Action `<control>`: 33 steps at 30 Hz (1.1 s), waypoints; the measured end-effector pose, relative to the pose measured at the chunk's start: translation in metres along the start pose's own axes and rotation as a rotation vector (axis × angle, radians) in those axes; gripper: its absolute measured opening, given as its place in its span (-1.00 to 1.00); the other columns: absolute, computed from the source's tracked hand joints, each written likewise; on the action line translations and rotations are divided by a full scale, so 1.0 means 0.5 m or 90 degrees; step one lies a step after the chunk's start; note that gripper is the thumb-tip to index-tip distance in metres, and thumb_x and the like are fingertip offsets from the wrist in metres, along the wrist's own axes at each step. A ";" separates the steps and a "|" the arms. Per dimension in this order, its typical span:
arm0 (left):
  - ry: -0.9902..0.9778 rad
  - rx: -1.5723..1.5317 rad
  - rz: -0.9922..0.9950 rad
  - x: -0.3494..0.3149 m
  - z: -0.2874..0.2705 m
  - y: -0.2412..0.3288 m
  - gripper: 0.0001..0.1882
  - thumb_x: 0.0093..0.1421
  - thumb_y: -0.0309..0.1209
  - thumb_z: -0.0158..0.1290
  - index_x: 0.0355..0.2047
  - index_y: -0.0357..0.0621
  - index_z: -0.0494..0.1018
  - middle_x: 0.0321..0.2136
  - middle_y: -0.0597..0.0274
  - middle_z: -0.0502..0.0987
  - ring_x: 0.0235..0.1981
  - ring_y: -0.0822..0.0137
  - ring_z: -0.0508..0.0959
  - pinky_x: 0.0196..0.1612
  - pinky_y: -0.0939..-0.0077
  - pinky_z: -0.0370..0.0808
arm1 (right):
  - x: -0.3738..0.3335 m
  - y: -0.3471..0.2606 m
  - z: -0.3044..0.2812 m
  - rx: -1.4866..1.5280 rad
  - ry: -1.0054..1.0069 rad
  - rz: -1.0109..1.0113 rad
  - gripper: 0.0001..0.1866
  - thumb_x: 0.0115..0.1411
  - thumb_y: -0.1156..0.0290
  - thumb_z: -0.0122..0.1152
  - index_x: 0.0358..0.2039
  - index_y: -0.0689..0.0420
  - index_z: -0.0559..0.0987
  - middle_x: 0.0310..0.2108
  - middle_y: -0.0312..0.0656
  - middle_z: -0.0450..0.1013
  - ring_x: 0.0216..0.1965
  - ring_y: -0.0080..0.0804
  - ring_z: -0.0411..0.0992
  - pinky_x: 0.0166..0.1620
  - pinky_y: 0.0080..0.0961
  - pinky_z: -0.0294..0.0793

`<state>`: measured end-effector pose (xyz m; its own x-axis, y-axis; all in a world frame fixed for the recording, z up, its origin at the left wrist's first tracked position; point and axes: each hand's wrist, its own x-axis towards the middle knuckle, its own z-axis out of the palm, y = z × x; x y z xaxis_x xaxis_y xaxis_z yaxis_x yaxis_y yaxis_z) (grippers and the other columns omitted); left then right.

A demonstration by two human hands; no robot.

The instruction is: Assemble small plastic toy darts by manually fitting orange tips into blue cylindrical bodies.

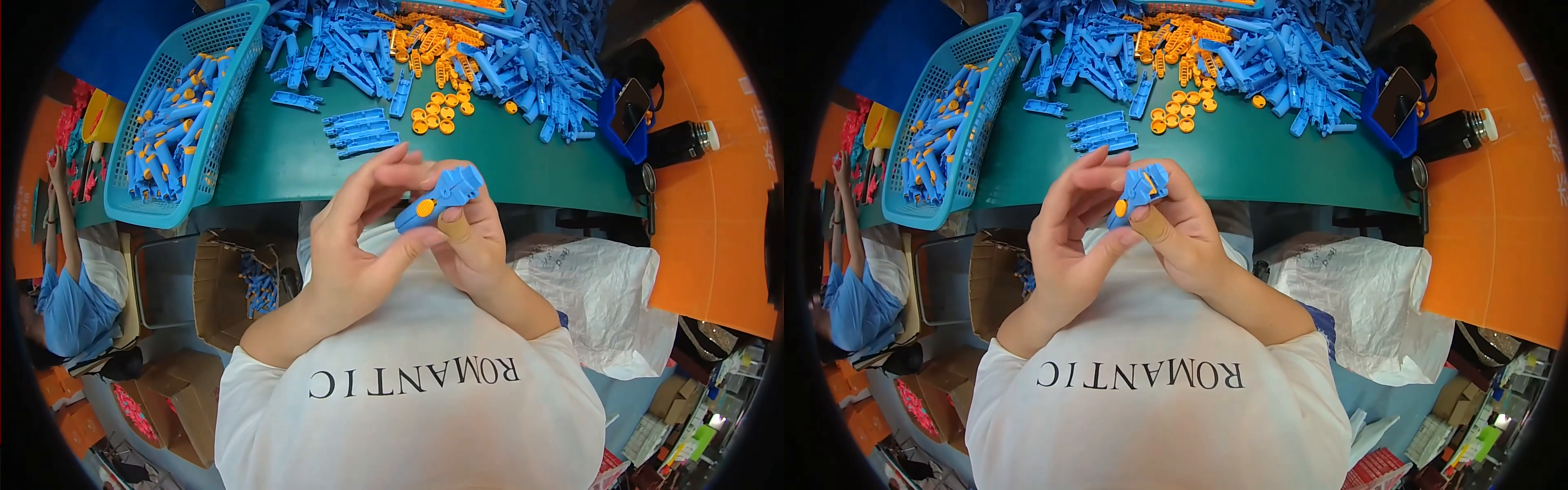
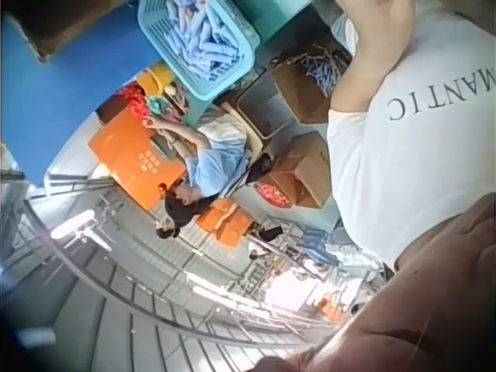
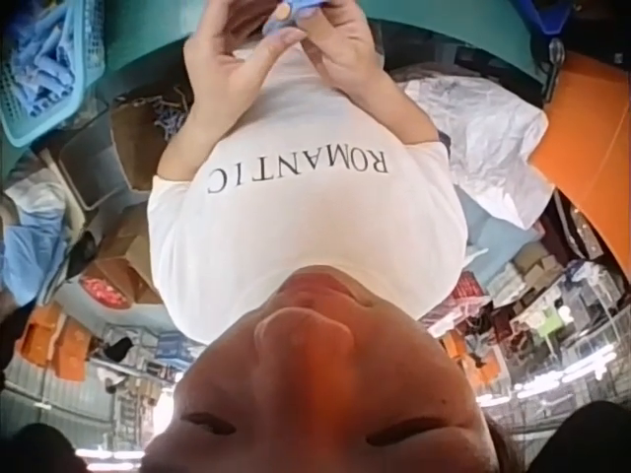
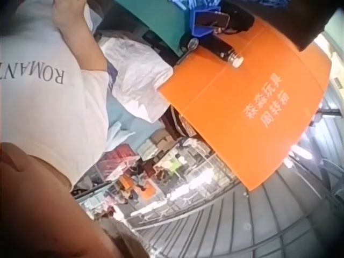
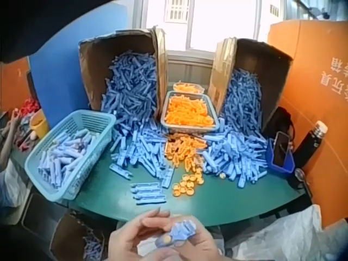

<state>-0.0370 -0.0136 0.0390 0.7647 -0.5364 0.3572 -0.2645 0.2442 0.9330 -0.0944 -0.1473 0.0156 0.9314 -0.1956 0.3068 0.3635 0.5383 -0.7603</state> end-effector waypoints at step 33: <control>-0.139 0.269 0.112 0.013 -0.060 0.059 -0.59 -0.02 -0.47 0.38 -0.12 -0.29 0.62 -0.33 0.07 0.65 -0.40 0.17 0.60 -0.32 0.44 0.51 | -0.001 -0.095 -0.035 -0.551 -0.145 -0.270 -0.56 -0.03 0.45 0.59 -0.20 0.37 0.59 -0.37 -0.04 0.59 -0.41 -0.36 0.53 -0.37 -0.54 0.46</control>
<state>-0.0222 0.0145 0.0676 0.5581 -0.6842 0.4694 -0.6278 0.0217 0.7781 -0.1119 -0.1872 0.0415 0.7285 -0.0231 0.6846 0.6376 -0.3425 -0.6901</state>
